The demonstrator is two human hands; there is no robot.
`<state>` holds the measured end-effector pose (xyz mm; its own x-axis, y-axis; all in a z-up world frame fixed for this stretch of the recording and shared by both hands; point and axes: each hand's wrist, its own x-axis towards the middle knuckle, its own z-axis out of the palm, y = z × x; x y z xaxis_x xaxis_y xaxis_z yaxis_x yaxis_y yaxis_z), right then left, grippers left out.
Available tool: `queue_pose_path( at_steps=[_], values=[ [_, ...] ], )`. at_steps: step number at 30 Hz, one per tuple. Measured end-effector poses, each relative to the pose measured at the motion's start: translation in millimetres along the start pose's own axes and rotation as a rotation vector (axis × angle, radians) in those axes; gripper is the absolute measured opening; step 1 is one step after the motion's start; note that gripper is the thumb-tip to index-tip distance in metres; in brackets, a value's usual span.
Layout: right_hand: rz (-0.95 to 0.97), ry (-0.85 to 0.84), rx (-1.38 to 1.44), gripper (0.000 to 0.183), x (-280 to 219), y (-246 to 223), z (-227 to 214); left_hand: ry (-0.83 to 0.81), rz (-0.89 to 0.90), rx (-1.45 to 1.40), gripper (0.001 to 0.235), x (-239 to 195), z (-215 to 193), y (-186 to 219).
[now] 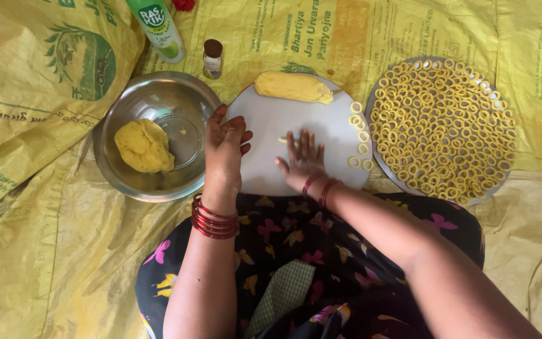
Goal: The person rolls small pieces of yellow dough into thin ropes on a white board, then shapes them into rings and places them on a large metal tray. The person continues to form and arrange the rings in a circular pattern.
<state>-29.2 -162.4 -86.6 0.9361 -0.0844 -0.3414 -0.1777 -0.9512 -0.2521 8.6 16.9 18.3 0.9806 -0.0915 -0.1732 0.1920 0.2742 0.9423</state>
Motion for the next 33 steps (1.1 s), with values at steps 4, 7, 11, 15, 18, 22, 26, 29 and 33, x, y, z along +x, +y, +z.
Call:
queue_pose_path(
  at_steps=[4, 7, 11, 15, 18, 22, 26, 29, 33],
  values=[
    [-0.061, -0.004, -0.177, 0.081, -2, 5, -5, -0.001, 0.000, 0.002, 0.060, -1, 1, 2],
    [-0.142, -0.183, -0.196, 0.081, -34, -6, 5, -0.007, 0.008, 0.003, 0.060, -1, 1, 3],
    [-0.163, -0.228, -0.071, 0.086, -66, -27, 14, -0.017, 0.008, -0.004, 0.060, 0, 5, 3],
    [-0.186, -0.232, 0.003, 0.086, -64, -45, 21, -0.011, 0.001, 0.006, 0.060, -2, 4, 4],
    [-0.119, -0.175, -0.036, 0.085, -42, -52, 24, -0.008, 0.014, -0.007, 0.061, -1, 0, 6],
    [0.009, -0.013, -0.003, 0.084, -1, -44, 14, -0.015, 0.028, -0.017, 0.060, -2, 0, 6],
    [-0.014, 0.010, -0.048, 0.083, 11, -38, 7, -0.012, 0.020, -0.004, 0.060, -3, 3, 6],
    [-0.114, -0.069, -0.123, 0.081, -12, -40, 20, -0.016, 0.023, -0.005, 0.060, -2, 1, 7],
    [-0.252, 0.184, -0.209, 0.066, -37, -30, 37, -0.024, 0.024, -0.015, 0.060, -2, 1, 5]
  ],
)
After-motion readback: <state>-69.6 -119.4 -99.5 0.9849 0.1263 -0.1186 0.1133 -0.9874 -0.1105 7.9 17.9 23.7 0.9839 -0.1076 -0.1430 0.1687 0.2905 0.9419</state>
